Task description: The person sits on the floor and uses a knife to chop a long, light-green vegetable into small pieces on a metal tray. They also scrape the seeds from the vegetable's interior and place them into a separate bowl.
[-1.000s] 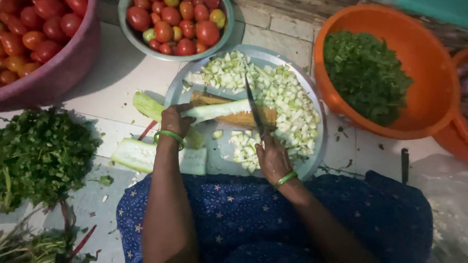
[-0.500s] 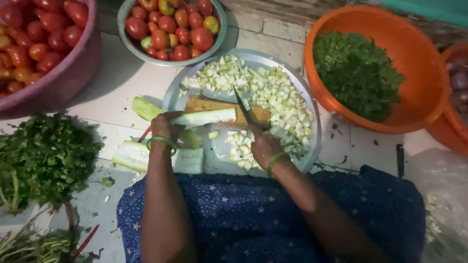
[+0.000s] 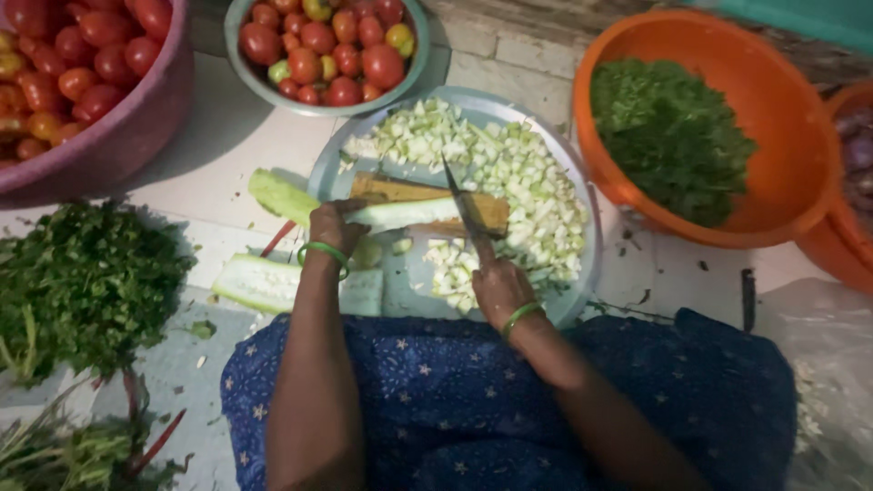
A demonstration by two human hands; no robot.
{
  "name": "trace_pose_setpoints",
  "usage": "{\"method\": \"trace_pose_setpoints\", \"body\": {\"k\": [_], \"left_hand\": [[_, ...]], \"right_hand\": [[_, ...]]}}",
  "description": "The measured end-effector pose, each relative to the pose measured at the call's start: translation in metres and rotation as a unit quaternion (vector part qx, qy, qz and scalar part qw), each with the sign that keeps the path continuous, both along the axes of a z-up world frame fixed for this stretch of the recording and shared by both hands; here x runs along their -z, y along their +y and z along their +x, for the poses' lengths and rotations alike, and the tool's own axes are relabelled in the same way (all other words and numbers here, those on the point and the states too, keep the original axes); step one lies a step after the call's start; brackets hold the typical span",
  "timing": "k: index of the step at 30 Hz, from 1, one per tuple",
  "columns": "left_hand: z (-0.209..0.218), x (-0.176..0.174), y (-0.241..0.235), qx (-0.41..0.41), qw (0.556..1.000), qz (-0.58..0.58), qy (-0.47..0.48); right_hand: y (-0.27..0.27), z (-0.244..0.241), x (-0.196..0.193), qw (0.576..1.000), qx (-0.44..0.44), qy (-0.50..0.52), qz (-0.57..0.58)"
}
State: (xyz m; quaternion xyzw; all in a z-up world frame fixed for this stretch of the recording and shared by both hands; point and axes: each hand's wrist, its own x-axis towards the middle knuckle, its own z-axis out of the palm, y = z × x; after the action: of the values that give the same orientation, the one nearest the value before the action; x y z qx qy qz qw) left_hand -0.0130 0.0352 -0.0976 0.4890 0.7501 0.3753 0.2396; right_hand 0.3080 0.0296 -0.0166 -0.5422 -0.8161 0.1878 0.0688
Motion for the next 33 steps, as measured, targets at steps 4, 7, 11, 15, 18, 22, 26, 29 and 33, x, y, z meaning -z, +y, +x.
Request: {"method": "trace_pose_setpoints", "body": {"k": [4, 7, 11, 15, 18, 22, 26, 29, 33], "left_hand": [[0.002, 0.002, -0.003, -0.014, 0.998, -0.067, 0.002], [-0.002, -0.014, -0.006, -0.014, 0.999, 0.037, -0.002], [0.004, -0.019, -0.015, -0.05, 0.995, -0.013, -0.08], [0.016, -0.017, 0.002, -0.035, 0.995, 0.025, -0.091], [0.022, -0.009, 0.012, -0.006, 0.998, 0.031, -0.052], [0.018, 0.007, 0.021, 0.0, 1.0, -0.005, 0.002], [0.017, 0.01, 0.016, 0.001, 1.0, 0.01, 0.001], [0.012, -0.001, 0.011, -0.034, 0.998, 0.04, -0.029], [0.017, -0.001, 0.01, -0.042, 0.989, 0.08, -0.118]], "right_hand": [[-0.002, -0.005, 0.022, 0.989, -0.008, -0.136, 0.057], [0.003, -0.007, 0.03, 0.991, 0.005, -0.103, 0.08], [0.013, 0.019, 0.032, 0.992, -0.031, 0.107, 0.064], [0.018, 0.032, 0.017, 0.985, 0.024, 0.171, 0.002], [0.016, 0.022, 0.007, 0.996, 0.02, 0.081, 0.011], [0.018, -0.001, 0.003, 0.999, -0.018, -0.005, 0.042], [0.016, -0.014, 0.009, 0.992, 0.01, -0.13, -0.001], [0.02, -0.014, 0.005, 0.995, -0.005, -0.093, 0.029], [0.026, 0.006, -0.005, 0.99, 0.019, 0.129, -0.051]]}}
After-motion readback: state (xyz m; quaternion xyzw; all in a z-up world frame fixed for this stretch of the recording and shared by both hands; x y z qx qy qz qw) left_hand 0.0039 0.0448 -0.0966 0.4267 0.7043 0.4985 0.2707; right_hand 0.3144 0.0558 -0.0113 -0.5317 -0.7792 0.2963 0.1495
